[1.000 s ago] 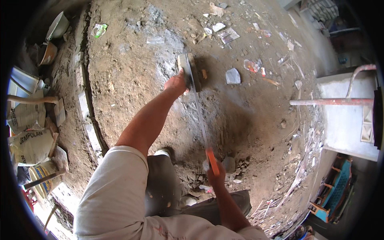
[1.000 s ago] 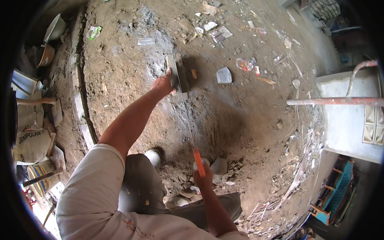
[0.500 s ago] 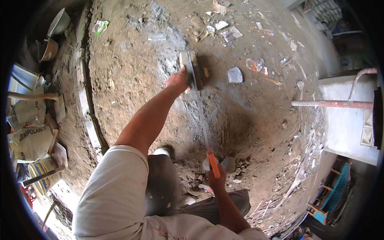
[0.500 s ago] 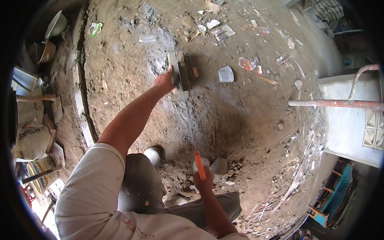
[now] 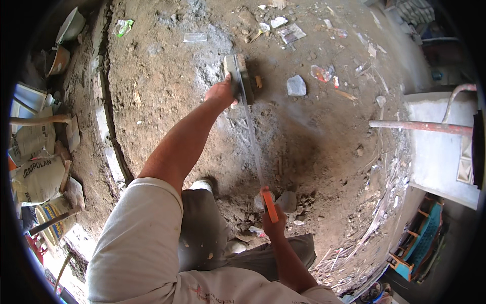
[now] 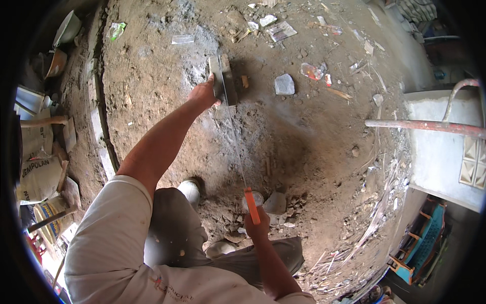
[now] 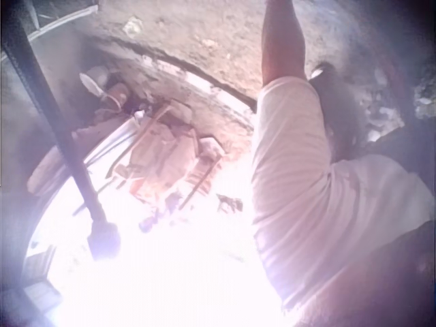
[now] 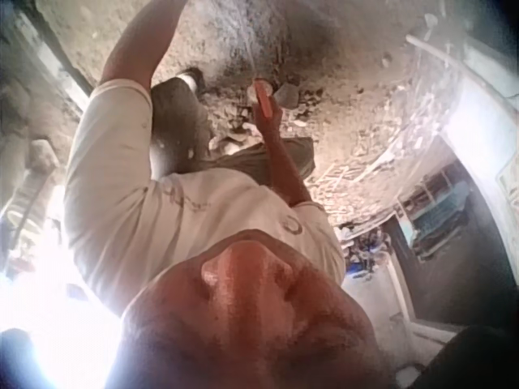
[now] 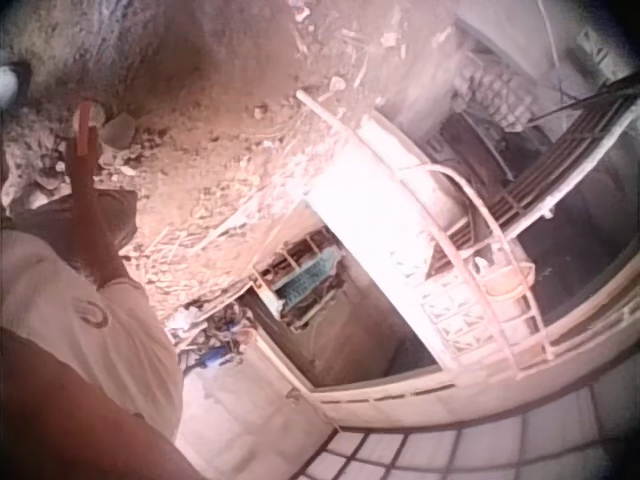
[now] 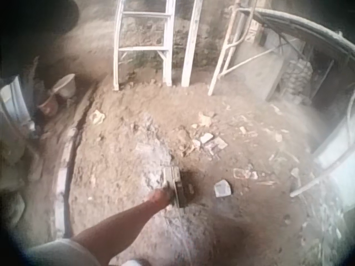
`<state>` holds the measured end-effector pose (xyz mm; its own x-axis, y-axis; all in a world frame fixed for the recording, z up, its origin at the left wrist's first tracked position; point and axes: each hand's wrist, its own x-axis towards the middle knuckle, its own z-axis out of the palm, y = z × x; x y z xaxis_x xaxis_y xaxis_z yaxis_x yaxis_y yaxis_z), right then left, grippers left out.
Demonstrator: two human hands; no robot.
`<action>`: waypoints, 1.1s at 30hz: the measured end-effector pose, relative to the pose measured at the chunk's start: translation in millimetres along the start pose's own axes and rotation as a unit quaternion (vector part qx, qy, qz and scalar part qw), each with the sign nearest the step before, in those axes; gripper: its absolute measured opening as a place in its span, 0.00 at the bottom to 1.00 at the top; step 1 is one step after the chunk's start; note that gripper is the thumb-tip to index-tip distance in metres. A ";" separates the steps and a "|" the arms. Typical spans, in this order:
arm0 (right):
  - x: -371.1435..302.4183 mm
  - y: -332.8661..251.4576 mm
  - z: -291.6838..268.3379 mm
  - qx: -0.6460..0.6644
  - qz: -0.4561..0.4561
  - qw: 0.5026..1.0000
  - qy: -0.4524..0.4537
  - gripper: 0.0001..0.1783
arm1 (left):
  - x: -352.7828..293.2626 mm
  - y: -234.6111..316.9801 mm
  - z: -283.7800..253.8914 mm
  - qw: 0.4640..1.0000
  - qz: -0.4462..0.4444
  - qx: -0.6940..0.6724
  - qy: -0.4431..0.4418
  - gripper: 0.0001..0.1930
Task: The person carries paving stones and places them into a trench. They use a trowel to scoop mortar from a bucket and spread it between the stones, then use a hammer to tap the stones into place.
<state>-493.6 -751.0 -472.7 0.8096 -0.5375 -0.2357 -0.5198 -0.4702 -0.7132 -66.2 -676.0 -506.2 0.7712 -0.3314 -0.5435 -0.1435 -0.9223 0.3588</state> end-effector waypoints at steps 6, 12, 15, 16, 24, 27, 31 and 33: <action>96.2 -33.2 42.0 -0.041 -0.055 0.998 0.008 0.05 | 11.4 -8.6 9.0 1.000 0.018 -0.014 0.014 0.56; 33.9 -11.3 24.6 0.023 -0.083 0.995 0.042 0.06 | 11.8 -14.6 9.8 1.000 0.027 -0.002 0.017 0.53; -2.6 12.1 2.1 0.031 -0.022 0.999 0.009 0.07 | 6.2 -5.6 3.6 1.000 0.025 -0.013 -0.001 0.51; -11.7 12.5 0.1 0.037 -0.008 0.999 -0.006 0.07 | 5.2 -9.3 1.9 0.999 0.022 -0.024 -0.013 0.52; 109.7 -58.5 38.1 0.007 -0.002 1.000 -0.026 0.11 | 14.8 -17.9 15.6 0.999 0.019 -0.013 0.031 0.57; 32.6 -15.8 13.5 0.005 -0.032 0.999 -0.004 0.15 | 8.3 -7.4 6.5 0.999 0.028 -0.013 0.024 0.57; 25.0 -9.9 4.0 -0.020 0.041 0.998 -0.052 0.15 | 12.2 -10.5 14.3 1.000 0.021 0.003 0.012 0.54; 76.0 -27.0 17.0 -0.024 -0.015 0.999 -0.021 0.14 | 3.7 0.2 2.7 1.000 0.024 0.002 -0.002 0.50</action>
<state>-413.4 -767.3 -482.6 0.8349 -0.4939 -0.2429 -0.5073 -0.5192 -0.6878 -65.1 -677.9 -510.2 0.7612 -0.3756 -0.5288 -0.1828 -0.9065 0.3807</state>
